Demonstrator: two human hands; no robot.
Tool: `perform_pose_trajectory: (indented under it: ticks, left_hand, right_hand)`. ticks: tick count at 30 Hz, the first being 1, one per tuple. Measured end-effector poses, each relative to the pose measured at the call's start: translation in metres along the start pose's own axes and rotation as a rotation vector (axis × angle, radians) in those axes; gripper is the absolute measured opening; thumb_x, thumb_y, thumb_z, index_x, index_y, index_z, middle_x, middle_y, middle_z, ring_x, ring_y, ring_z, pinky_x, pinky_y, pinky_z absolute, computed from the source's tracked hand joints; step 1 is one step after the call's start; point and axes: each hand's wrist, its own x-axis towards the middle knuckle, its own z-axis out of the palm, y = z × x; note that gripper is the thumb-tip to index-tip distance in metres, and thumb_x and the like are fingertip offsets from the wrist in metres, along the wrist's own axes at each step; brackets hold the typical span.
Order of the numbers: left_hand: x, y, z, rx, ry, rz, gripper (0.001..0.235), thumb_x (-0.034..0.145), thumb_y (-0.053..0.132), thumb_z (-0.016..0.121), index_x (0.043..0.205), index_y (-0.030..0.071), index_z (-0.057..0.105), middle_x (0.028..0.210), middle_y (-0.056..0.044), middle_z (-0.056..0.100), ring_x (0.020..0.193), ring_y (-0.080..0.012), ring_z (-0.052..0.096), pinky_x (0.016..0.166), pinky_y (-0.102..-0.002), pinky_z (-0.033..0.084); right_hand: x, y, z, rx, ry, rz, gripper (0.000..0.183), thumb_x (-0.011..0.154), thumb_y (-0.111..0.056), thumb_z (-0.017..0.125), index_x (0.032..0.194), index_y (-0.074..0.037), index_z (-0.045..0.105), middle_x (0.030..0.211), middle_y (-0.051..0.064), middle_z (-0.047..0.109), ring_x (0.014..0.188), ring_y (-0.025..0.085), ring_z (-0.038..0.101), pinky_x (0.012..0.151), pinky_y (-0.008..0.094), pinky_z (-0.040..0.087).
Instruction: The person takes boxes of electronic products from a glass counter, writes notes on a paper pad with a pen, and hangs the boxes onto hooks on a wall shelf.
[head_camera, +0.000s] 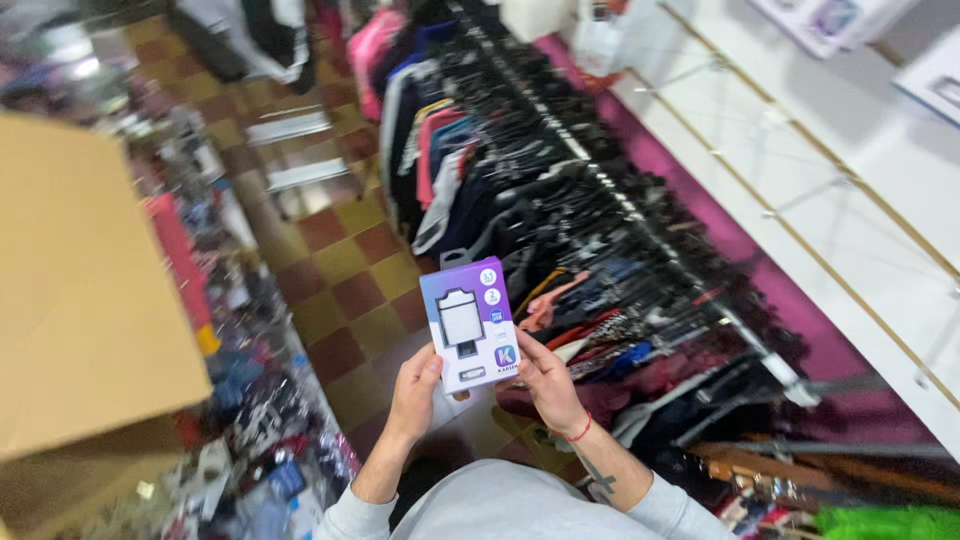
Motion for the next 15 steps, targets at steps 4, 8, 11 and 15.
perform_pose_trajectory:
  ticks: [4, 8, 11, 15]
  left_hand:
    - [0.04, -0.025, 0.018, -0.094, -0.18, -0.007, 0.05, 0.108, 0.049, 0.053, 0.082, 0.011, 0.074, 0.053, -0.008, 0.075, 0.051, -0.0159, 0.075, 0.057, -0.029, 0.056]
    - [0.081, -0.047, 0.031, -0.118, -0.414, 0.001, 0.068, 0.107, 0.068, 0.052, 0.103, 0.006, 0.077, 0.083, -0.002, 0.076, 0.073, -0.0135, 0.068, 0.068, -0.029, 0.051]
    - [0.112, -0.056, 0.042, -0.098, -0.514, 0.071, 0.07, 0.105, 0.071, 0.055, 0.111, 0.006, 0.079, 0.094, 0.004, 0.071, 0.083, -0.0097, 0.06, 0.071, -0.028, 0.044]
    - [0.145, -0.047, 0.055, -0.134, -0.642, 0.088, 0.056, 0.107, 0.058, 0.062, 0.112, 0.004, 0.076, 0.098, 0.001, 0.075, 0.087, -0.0106, 0.066, 0.075, -0.028, 0.049]
  right_hand:
    - [-0.011, -0.031, -0.005, -0.026, 0.125, -0.112, 0.08, 0.104, -0.039, 0.074, 0.164, 0.006, 0.047, 0.134, 0.027, 0.078, 0.098, 0.03, 0.084, 0.074, 0.047, 0.075]
    - [-0.021, -0.059, -0.005, -0.167, 0.247, -0.134, 0.083, 0.103, -0.041, 0.075, 0.167, 0.002, 0.046, 0.147, 0.015, 0.072, 0.119, 0.022, 0.072, 0.086, 0.038, 0.069]
    - [-0.021, -0.066, -0.006, -0.171, 0.324, -0.186, 0.072, 0.107, -0.031, 0.072, 0.164, 0.003, 0.047, 0.137, 0.016, 0.074, 0.108, 0.023, 0.074, 0.082, 0.039, 0.072]
    - [-0.019, -0.081, 0.007, -0.234, 0.45, -0.317, 0.072, 0.108, -0.031, 0.071, 0.164, 0.005, 0.046, 0.135, 0.018, 0.073, 0.103, 0.029, 0.077, 0.085, 0.043, 0.073]
